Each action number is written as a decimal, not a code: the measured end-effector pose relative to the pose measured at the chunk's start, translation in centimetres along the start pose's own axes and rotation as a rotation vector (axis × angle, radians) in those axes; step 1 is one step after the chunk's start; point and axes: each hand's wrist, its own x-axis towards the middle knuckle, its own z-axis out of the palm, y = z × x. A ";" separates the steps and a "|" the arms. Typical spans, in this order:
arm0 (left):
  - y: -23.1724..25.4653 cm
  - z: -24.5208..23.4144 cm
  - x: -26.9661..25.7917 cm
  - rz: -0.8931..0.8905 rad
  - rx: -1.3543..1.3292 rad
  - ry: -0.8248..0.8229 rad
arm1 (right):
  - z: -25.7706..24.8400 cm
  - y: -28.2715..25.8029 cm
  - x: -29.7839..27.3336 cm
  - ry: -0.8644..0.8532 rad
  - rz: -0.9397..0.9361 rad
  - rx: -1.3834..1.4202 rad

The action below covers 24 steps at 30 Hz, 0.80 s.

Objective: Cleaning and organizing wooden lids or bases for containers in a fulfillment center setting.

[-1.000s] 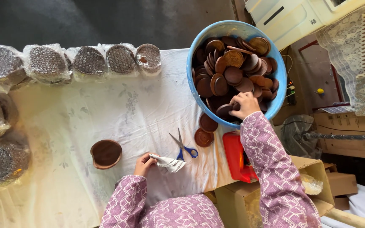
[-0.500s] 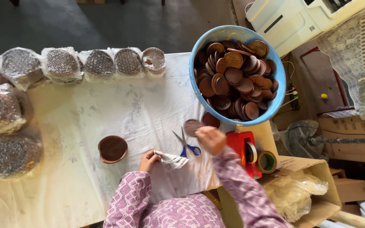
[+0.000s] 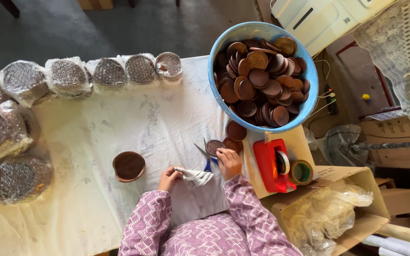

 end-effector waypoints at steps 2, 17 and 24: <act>0.5 0.4 -0.3 -0.025 0.002 -0.001 | 1.2 -0.8 1.5 0.021 0.003 0.013; 0.6 -0.4 0.1 -0.096 -0.021 -0.047 | 2.1 -2.0 1.7 -0.168 0.254 0.048; 0.2 -0.7 0.2 -0.084 0.029 -0.057 | -0.3 -1.5 -3.3 -0.415 0.279 0.046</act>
